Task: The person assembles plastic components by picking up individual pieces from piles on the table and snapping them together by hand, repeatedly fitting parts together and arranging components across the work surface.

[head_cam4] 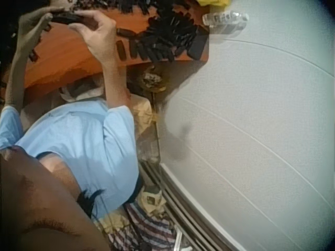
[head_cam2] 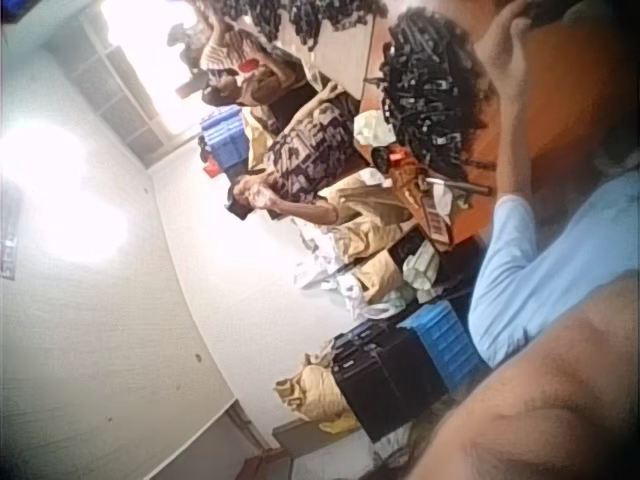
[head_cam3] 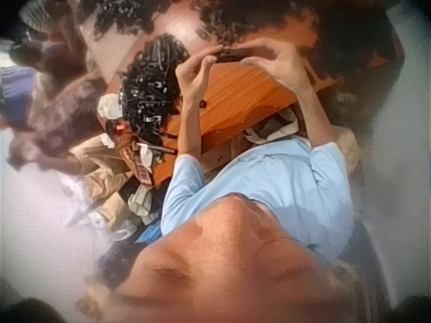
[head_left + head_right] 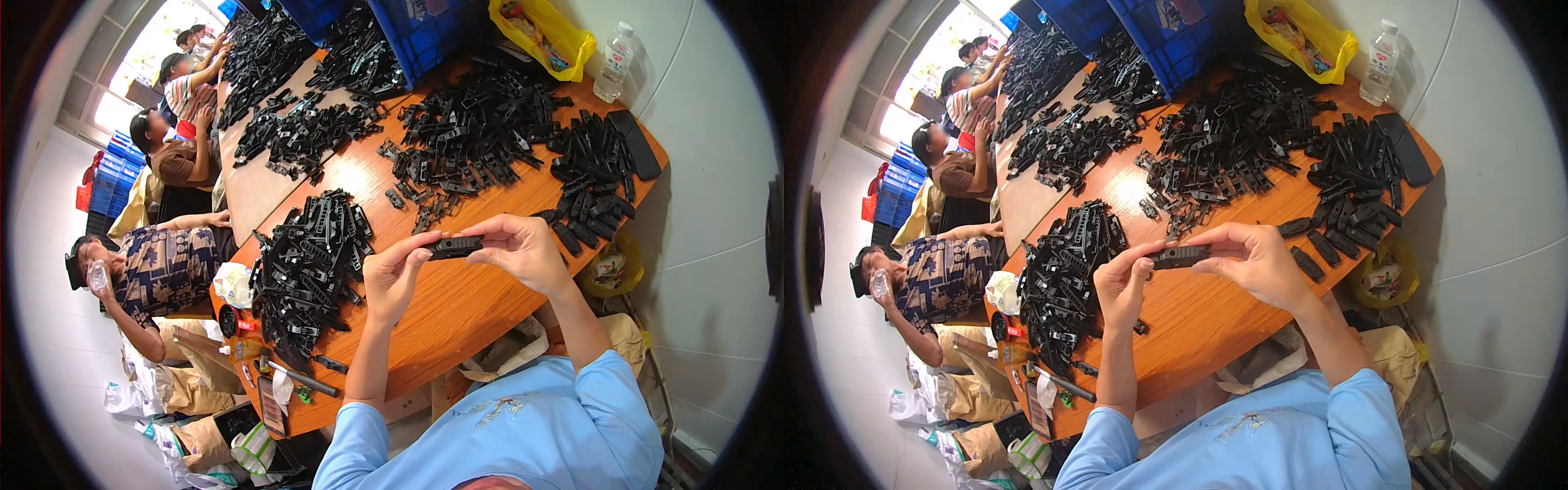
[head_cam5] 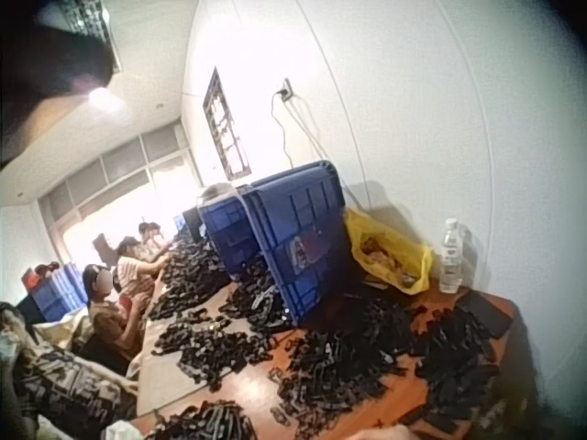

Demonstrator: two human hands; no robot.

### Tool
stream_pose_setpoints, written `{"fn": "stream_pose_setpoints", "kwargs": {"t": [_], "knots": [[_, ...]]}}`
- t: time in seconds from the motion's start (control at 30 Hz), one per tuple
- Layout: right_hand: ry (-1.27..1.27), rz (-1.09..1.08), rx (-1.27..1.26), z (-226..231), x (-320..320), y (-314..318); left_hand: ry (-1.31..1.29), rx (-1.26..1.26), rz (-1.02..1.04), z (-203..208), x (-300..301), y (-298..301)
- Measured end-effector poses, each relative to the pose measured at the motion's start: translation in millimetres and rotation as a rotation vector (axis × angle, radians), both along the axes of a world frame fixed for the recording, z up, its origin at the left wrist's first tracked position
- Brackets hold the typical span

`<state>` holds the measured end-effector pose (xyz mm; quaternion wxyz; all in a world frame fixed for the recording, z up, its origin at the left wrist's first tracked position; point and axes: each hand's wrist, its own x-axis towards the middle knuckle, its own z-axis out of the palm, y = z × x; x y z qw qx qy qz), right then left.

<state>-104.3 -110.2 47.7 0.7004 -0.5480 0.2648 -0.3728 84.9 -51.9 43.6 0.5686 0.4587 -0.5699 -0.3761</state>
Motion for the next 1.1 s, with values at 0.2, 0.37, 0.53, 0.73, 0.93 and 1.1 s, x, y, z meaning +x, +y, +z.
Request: {"fn": "stream_pose_setpoints", "kwargs": {"t": [0.2, 0.37, 0.53, 0.73, 0.93, 1.1], "knots": [[0.035, -0.034, -0.107, 1.9, -2.5, 4.1, 0.052, 0.048, -0.050, -0.9, 1.8, 0.8], [-0.055, 0.075, -0.111, -1.4, -10.6, 1.3, 0.249, 0.082, -0.182, -17.2, 6.7, -3.8], [0.012, 0.054, -0.127, -0.6, -18.2, -1.0, 0.199, 0.126, -0.162, -15.5, -5.2, -8.8], [0.393, -0.852, -0.432, -35.6, -63.4, -49.5, -0.018, 0.100, 0.078, -7.9, 0.9, -12.6], [0.944, -0.987, -0.785, -83.6, -153.2, -114.6, 0.050, -0.043, 0.295, 19.0, 19.8, -5.1], [0.993, -0.888, -0.996, -82.6, -123.7, -129.3, 0.119, -0.160, 0.444, 29.7, 36.0, 7.0]]}}
